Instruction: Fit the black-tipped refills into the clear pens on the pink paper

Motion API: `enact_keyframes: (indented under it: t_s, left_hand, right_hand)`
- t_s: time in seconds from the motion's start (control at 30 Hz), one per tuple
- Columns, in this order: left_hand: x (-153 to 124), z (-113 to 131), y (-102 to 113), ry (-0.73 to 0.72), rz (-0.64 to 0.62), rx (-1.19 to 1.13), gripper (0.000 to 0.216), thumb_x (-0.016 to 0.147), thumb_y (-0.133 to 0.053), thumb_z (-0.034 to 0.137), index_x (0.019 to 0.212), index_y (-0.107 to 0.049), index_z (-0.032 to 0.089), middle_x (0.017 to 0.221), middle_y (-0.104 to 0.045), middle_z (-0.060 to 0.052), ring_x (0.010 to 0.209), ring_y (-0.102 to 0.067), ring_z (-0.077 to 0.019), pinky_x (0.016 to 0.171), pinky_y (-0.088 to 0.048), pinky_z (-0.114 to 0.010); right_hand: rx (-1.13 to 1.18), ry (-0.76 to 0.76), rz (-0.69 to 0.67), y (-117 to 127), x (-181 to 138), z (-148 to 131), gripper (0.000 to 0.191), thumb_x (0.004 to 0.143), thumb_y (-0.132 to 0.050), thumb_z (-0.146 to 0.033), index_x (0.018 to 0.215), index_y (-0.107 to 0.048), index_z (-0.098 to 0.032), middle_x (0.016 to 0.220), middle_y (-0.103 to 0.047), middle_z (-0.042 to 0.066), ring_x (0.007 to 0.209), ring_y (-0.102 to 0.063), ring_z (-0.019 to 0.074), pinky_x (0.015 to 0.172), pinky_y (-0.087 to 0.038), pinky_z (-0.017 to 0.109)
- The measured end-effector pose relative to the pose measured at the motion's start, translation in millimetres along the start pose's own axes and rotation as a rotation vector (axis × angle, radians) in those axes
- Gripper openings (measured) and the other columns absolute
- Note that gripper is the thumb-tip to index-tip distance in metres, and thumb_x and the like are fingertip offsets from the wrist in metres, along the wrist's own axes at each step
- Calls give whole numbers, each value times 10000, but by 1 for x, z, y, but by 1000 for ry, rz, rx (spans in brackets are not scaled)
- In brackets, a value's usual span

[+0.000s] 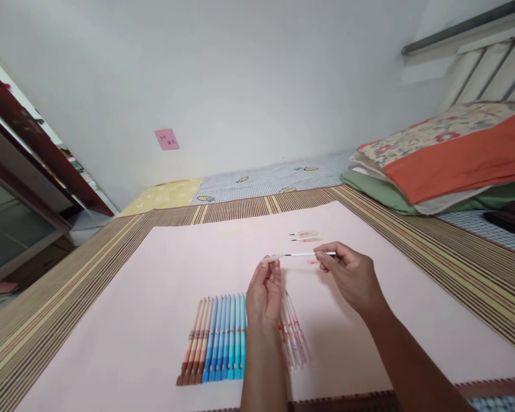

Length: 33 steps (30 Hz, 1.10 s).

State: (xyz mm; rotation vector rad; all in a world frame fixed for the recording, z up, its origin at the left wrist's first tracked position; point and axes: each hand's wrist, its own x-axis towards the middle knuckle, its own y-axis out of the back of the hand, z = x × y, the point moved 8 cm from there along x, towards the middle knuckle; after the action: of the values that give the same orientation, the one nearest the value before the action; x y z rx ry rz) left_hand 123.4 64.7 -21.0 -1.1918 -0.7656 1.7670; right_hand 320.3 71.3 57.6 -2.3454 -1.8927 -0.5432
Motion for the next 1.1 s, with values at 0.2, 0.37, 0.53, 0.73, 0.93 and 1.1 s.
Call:
enact_keyframes:
  t_s: [0.2, 0.37, 0.53, 0.73, 0.93, 1.1]
  left_hand:
    - [-2, -1, -4, -1, -53, 45, 167, 928, -549, 36, 863, -698, 78, 809, -730, -106, 733, -715, -129, 702, -605, -188]
    - [-1, 0, -4, -14, -78, 53, 99, 884, -619, 38, 867, -701, 89, 811, -732, -96, 739, -714, -128, 715, -611, -202]
    - [0, 1, -6, -55, -162, 145, 41, 833, -717, 96, 873, -717, 93, 837, -744, -101, 749, -715, -138, 702, -597, -202]
    - [-6, 1, -14, -72, -229, 185, 107, 776, -779, 117, 863, -725, 88, 852, -746, -94, 762, -711, -135, 732, -580, -209]
    - [-18, -3, -29, -67, -370, 259, 234, 722, -827, 156, 931, -740, 100, 920, -748, -92, 818, -708, -141, 799, -560, -227]
    - [-21, -4, -32, -83, -401, 309, 276, 701, -862, 215, 916, -733, 100, 876, -744, -82, 807, -706, -143, 807, -551, -238]
  right_hand:
    - [-18, -1, -13, 3, -2, -3, 250, 799, -695, -446, 827, -729, -200, 611, -600, 1, 590, -555, 151, 542, -449, 256]
    - [0, 4, -12, 6, -2, -5, 266, 795, -708, -463, 822, -733, -200, 625, -610, 7, 609, -575, 159, 554, -464, 262]
    - [28, -4, -36, 4, -3, -5, 294, 791, -725, -488, 815, -742, -196, 618, -630, 15, 591, -580, 159, 545, -474, 270]
    - [181, -3, -53, -4, -4, -3, 338, 826, -713, -515, 876, -750, -183, 702, -706, 47, 603, -606, 152, 587, -525, 289]
    - [212, 15, -178, -25, -9, -6, 358, 891, -643, -515, 940, -752, -178, 757, -715, 47, 632, -617, 146, 610, -521, 281]
    - [225, 2, -175, -31, -15, -6, 380, 906, -619, -524, 972, -756, -175, 740, -689, 33, 596, -575, 129, 578, -488, 268]
